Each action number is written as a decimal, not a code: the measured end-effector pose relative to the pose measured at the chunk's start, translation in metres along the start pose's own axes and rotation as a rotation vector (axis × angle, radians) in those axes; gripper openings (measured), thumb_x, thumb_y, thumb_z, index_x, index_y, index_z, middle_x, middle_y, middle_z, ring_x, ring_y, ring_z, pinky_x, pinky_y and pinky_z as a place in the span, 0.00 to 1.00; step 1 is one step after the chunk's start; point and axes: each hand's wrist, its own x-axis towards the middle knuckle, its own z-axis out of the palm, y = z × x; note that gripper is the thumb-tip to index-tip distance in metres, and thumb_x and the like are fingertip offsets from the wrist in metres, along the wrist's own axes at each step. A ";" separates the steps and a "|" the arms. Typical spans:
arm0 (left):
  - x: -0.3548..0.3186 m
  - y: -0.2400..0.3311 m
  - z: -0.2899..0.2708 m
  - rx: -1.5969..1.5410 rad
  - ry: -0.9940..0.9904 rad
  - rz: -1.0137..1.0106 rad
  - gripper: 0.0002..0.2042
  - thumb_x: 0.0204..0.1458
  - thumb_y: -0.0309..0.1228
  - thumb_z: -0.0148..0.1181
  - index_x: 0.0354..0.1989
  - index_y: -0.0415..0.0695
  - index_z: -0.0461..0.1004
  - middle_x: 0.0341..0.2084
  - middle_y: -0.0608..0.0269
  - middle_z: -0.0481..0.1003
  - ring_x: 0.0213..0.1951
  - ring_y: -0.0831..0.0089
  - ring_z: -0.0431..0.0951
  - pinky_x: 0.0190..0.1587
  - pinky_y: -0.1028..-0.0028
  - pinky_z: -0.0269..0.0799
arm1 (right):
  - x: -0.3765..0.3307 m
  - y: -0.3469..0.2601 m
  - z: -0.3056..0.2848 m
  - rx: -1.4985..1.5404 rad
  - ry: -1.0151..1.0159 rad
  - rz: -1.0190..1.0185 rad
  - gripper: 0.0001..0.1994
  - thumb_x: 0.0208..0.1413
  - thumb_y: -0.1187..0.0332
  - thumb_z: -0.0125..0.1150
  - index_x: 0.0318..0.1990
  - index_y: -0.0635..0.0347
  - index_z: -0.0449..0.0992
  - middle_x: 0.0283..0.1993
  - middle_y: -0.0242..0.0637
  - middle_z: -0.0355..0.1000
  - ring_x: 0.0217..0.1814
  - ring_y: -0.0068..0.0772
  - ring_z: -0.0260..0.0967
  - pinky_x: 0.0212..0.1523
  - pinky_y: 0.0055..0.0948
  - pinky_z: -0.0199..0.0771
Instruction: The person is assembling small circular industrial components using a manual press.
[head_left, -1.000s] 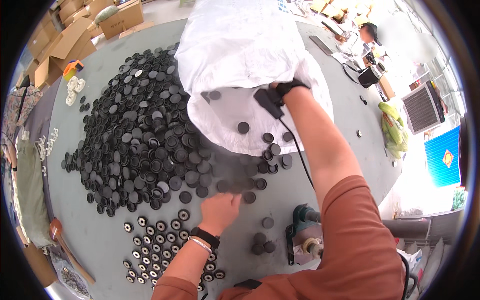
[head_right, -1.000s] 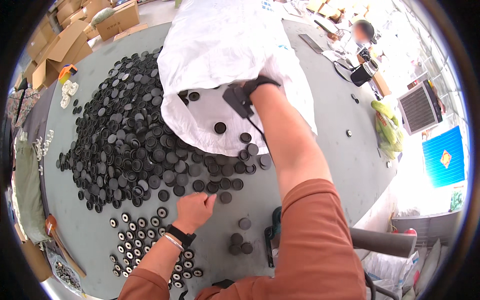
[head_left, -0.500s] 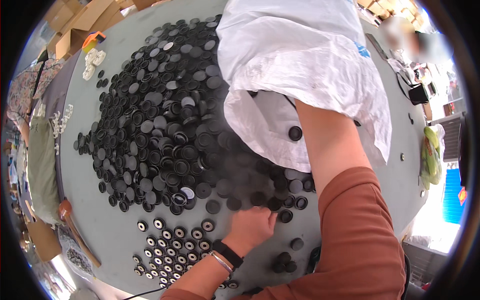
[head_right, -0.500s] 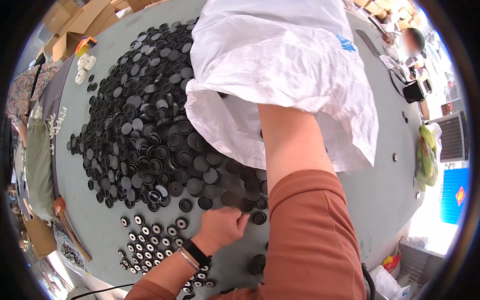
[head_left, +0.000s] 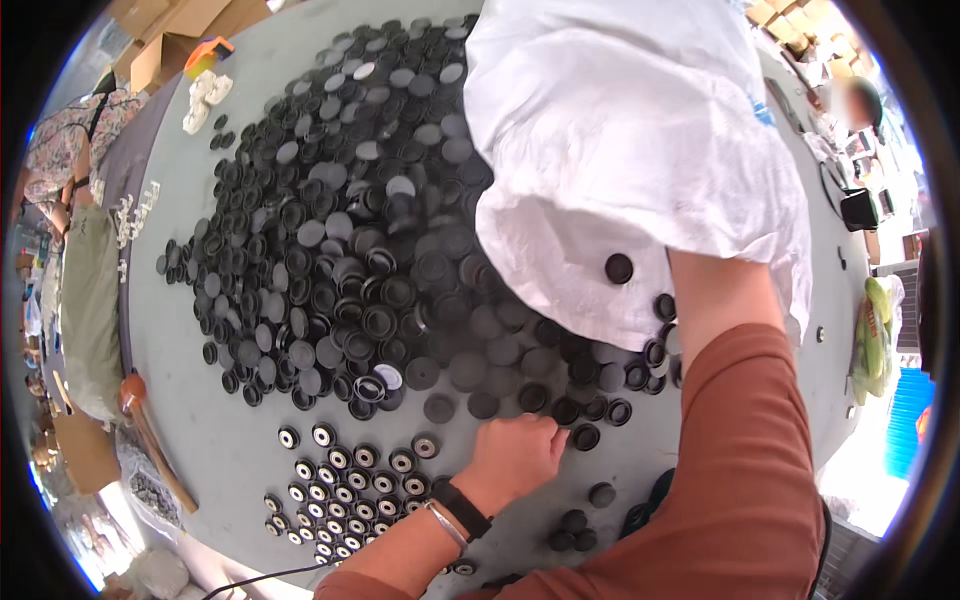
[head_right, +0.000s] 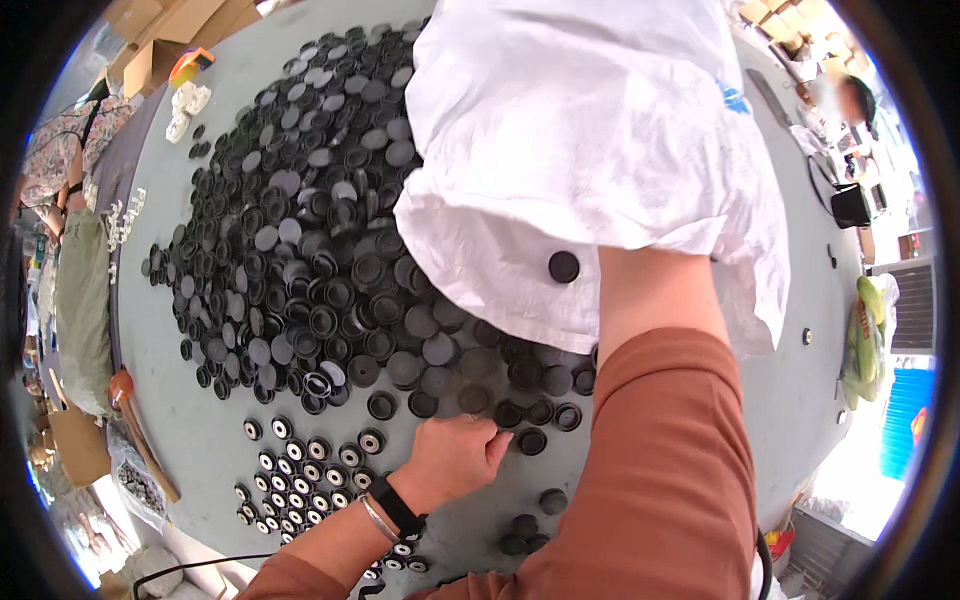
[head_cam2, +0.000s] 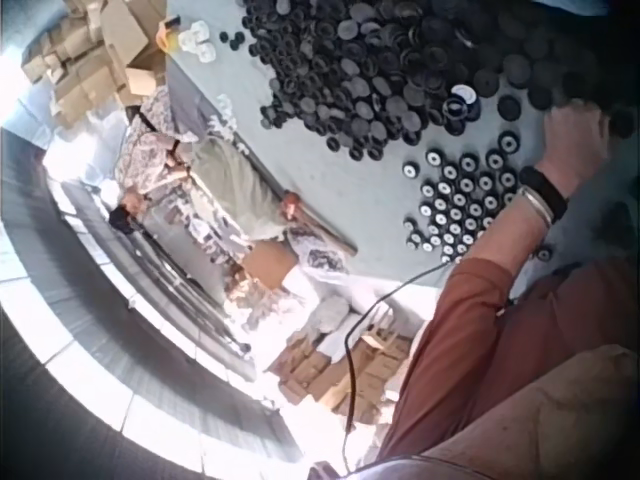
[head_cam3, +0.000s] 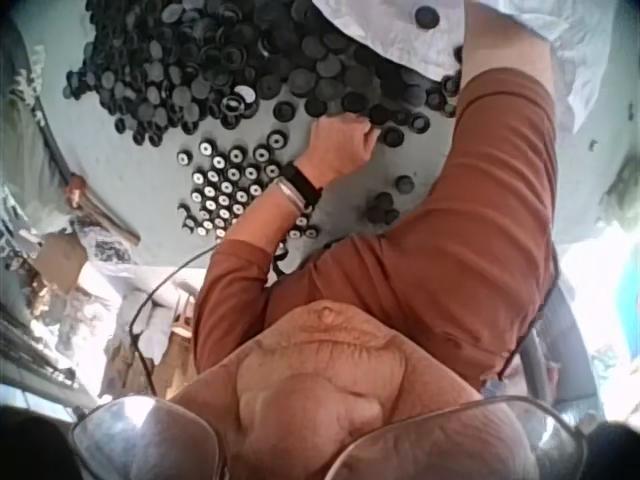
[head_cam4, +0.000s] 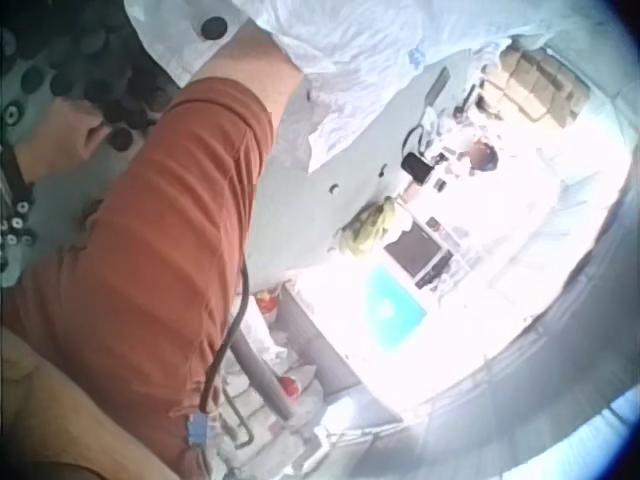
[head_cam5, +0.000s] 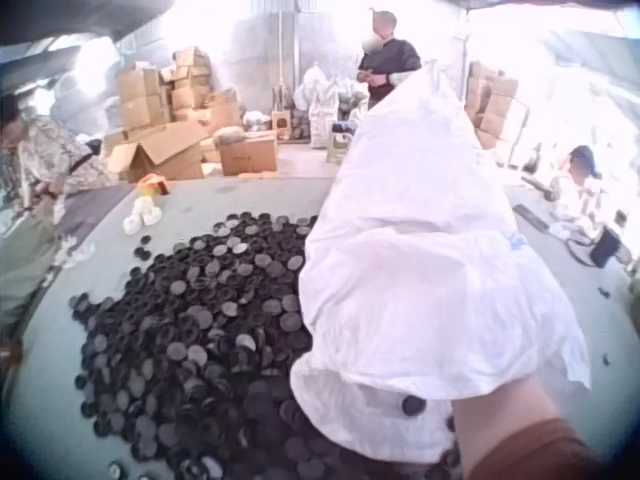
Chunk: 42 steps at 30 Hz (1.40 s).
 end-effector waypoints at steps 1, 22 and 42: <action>0.000 0.002 0.000 0.006 -0.005 0.000 0.15 0.46 0.38 0.60 0.13 0.46 0.69 0.12 0.60 0.71 0.16 0.59 0.73 0.17 0.64 0.68 | -0.003 0.005 0.000 -0.005 0.011 0.010 0.28 0.48 0.51 0.52 0.56 0.55 0.69 0.58 0.47 0.65 0.62 0.45 0.60 0.61 0.36 0.58; -0.022 0.013 -0.006 0.231 -0.151 -0.058 0.16 0.49 0.46 0.54 0.27 0.48 0.79 0.26 0.52 0.78 0.32 0.52 0.79 0.35 0.57 0.75 | 0.076 0.100 -0.160 -0.168 0.516 0.173 0.34 0.45 0.44 0.52 0.58 0.54 0.67 0.62 0.51 0.61 0.66 0.49 0.55 0.66 0.39 0.51; -0.132 0.053 -0.034 -0.224 0.041 -0.043 0.13 0.49 0.35 0.60 0.23 0.37 0.73 0.17 0.51 0.74 0.21 0.58 0.75 0.26 0.66 0.69 | -0.129 -0.051 -0.095 0.161 0.358 0.288 0.37 0.45 0.42 0.58 0.63 0.43 0.61 0.72 0.51 0.35 0.71 0.62 0.37 0.58 0.72 0.45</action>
